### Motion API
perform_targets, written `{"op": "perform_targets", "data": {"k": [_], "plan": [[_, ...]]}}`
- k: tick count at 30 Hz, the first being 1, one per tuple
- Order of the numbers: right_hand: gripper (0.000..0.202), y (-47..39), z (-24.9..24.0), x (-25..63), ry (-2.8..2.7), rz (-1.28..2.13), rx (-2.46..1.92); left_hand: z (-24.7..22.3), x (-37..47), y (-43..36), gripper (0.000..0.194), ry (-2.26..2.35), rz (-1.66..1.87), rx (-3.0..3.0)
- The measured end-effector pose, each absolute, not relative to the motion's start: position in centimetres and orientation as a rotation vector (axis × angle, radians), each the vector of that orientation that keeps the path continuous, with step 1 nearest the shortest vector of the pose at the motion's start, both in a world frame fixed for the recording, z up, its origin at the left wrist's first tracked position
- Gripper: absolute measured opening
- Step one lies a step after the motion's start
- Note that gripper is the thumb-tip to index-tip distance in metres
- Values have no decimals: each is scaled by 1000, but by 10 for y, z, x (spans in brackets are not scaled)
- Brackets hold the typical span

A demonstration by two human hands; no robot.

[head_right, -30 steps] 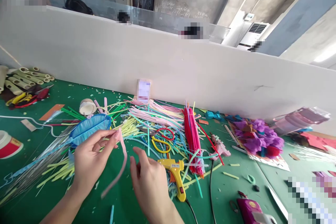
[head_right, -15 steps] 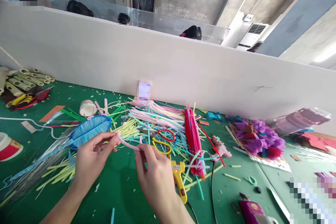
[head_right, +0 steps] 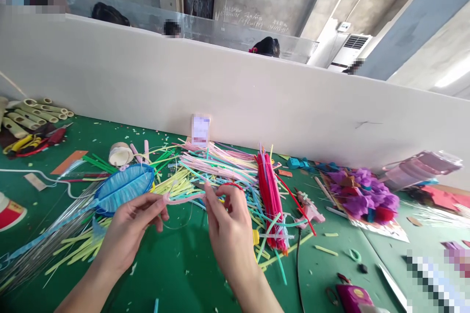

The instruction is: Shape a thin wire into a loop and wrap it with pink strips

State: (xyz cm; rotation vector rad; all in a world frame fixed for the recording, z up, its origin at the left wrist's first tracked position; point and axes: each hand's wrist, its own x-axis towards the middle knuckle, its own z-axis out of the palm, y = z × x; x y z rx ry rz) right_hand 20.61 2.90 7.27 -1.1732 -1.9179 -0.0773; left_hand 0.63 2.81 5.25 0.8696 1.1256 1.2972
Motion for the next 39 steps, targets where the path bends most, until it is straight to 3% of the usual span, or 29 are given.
{"op": "perform_targets", "data": {"k": [3, 8, 14, 25, 35, 39], "plan": [[44, 23, 75, 217, -1755, 126, -1203, 53, 4, 31, 28, 1112, 1301, 796], [41, 21, 78, 229, -1733, 808, -1272, 53, 7, 31, 26, 1035, 1215, 829], [21, 30, 83, 231, -1912, 1202, -1145, 54, 12, 22, 23, 890, 1112, 863], [36, 42, 87, 262, -2190, 613, -1213, 56, 7, 18, 15, 580, 1104, 728], [42, 44, 82, 269, -2280, 319, -1208, 56, 16, 15, 19, 607, 1031, 767], [52, 43, 85, 270, -2148, 286, -1334, 64, 6, 22, 21, 900, 1080, 957]]}}
